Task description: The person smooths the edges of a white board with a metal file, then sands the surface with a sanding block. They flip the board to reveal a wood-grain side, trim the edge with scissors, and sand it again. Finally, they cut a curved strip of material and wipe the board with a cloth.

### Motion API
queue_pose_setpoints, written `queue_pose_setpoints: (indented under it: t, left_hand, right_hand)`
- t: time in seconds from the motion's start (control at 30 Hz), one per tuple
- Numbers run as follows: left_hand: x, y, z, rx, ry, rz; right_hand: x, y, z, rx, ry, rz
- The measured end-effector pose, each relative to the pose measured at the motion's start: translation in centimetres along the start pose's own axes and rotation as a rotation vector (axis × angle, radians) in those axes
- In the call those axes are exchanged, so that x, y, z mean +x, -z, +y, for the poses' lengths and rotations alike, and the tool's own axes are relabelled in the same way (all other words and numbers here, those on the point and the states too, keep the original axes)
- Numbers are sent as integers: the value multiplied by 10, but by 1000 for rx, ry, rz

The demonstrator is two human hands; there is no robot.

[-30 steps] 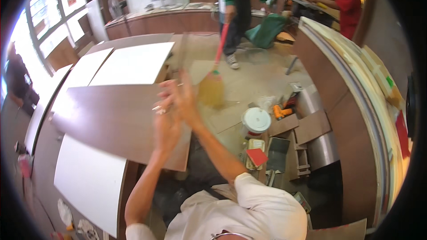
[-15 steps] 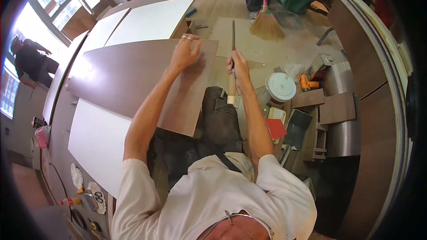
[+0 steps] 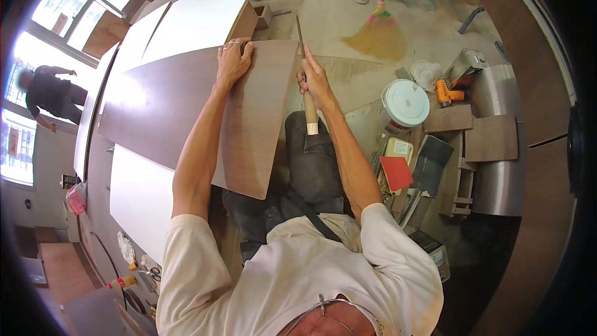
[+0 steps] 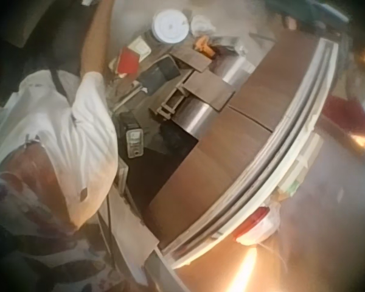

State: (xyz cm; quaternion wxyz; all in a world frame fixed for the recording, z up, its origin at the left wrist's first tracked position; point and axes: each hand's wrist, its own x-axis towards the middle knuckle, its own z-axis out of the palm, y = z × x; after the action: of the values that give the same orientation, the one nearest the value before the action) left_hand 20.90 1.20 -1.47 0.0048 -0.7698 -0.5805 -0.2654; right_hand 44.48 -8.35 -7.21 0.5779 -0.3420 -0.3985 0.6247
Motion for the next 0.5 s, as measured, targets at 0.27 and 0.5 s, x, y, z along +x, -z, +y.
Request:
queue_pose_setpoints:
  t: [0.27,0.5]
  left_hand:
    - [-3,2,4,49,-8,18]
    - [-1,3,11,58,7,2]
  right_hand:
    - [-31,21,19,4,44,48]
    - [-16,-1,6,14,-25,-17]
